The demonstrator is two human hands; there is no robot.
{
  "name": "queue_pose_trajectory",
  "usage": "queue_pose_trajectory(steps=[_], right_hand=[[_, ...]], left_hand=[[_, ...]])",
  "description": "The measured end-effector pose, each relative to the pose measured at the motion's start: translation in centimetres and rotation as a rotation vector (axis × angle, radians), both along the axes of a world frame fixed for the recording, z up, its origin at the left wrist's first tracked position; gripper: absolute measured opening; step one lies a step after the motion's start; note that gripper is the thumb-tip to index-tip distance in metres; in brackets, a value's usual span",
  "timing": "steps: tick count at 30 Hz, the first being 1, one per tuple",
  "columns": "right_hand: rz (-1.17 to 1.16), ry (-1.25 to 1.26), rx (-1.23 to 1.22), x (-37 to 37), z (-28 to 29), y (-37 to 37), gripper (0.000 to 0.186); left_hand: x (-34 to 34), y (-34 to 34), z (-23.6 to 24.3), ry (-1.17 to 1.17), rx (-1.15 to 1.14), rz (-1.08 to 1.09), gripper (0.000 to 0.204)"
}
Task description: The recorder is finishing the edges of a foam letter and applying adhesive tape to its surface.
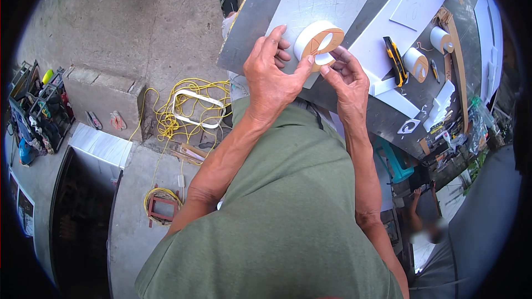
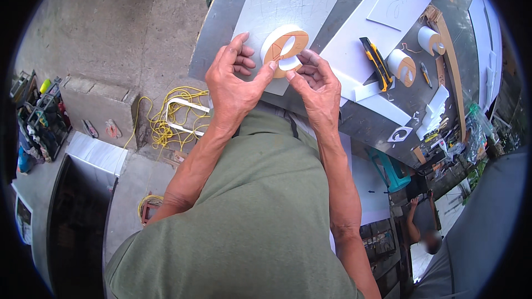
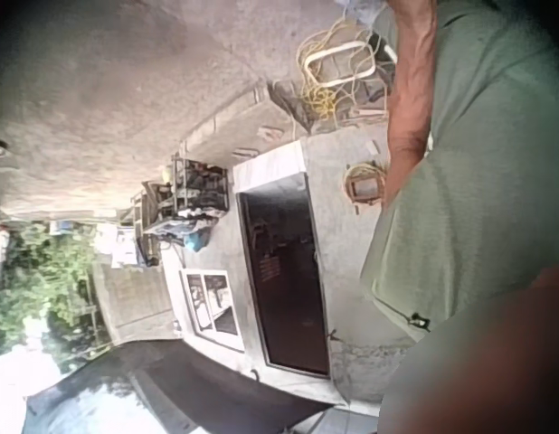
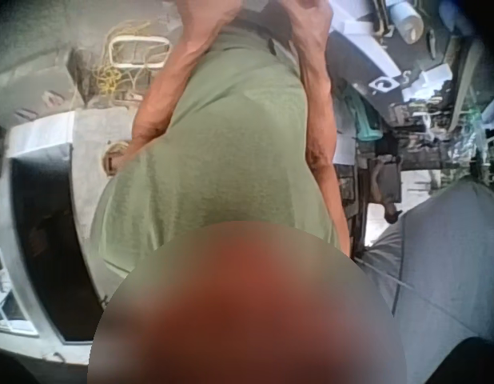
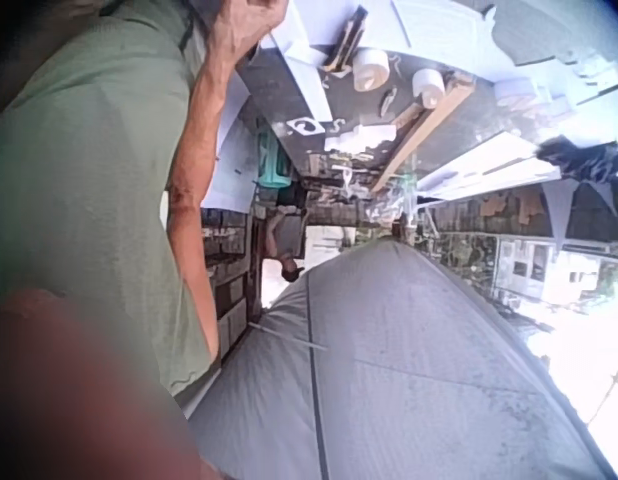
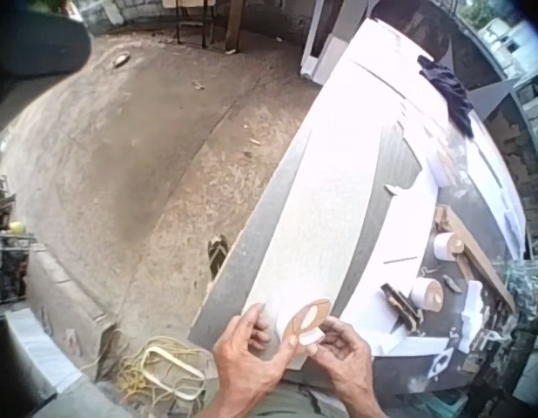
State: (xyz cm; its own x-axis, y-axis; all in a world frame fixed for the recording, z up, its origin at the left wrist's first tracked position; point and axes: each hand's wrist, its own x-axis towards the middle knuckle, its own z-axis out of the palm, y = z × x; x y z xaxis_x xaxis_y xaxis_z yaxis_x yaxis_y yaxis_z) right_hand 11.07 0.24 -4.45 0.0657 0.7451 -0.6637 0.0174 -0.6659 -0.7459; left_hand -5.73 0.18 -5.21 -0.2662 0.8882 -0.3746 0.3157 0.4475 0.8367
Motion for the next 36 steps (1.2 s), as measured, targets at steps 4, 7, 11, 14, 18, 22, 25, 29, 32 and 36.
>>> queue_pose_trajectory(steps=[4, 7, 11, 14, 18, 22, 25, 29, 32, 36], right_hand=[[0.021, -0.009, -0.015, -0.1, 0.5, 0.4, 0.059], [0.03, -0.009, -0.027, 0.0, 0.4, 0.4, 0.062], [0.027, -0.029, -0.015, 0.2, 0.2, 0.4, 0.064], [0.032, -0.032, -0.008, 0.4, 0.1, 0.3, 0.064], [0.024, -0.016, 0.01, 0.6, -0.4, 0.0, 0.064], [0.032, -0.015, 0.01, 0.6, -0.3, 0.1, 0.063], [0.007, 0.002, 0.017, 0.3, -0.2, -0.1, 0.063], [-0.017, 0.017, 0.015, 0.0, 0.1, 0.0, 0.059], [-0.045, 0.037, 0.011, 0.1, -0.2, -0.4, 0.058], [-0.047, 0.043, 0.032, 0.0, -0.3, -0.3, 0.058]], left_hand=[[0.3, -0.7, -0.8, -0.016, 0.081, 0.059, 0.068], [0.5, -0.9, -1.2, -0.049, 0.105, 0.08, 0.069], [0.4, -1.0, -1.5, -0.105, 0.131, 0.103, 0.07], [0.3, -0.9, -1.5, -0.123, 0.13, 0.11, 0.071], [0.3, -1.0, -1.6, -0.129, 0.141, 0.095, 0.069], [0.4, -1.1, -1.9, -0.087, 0.164, 0.041, 0.065], [0.3, -1.1, -1.8, -0.075, 0.163, 0.02, 0.064], [0.4, -1.0, -1.7, -0.075, 0.153, 0.024, 0.063], [0.3, -0.8, -1.3, -0.083, 0.123, 0.015, 0.059], [0.3, -0.7, -1.3, -0.08, 0.11, 0.002, 0.055]])
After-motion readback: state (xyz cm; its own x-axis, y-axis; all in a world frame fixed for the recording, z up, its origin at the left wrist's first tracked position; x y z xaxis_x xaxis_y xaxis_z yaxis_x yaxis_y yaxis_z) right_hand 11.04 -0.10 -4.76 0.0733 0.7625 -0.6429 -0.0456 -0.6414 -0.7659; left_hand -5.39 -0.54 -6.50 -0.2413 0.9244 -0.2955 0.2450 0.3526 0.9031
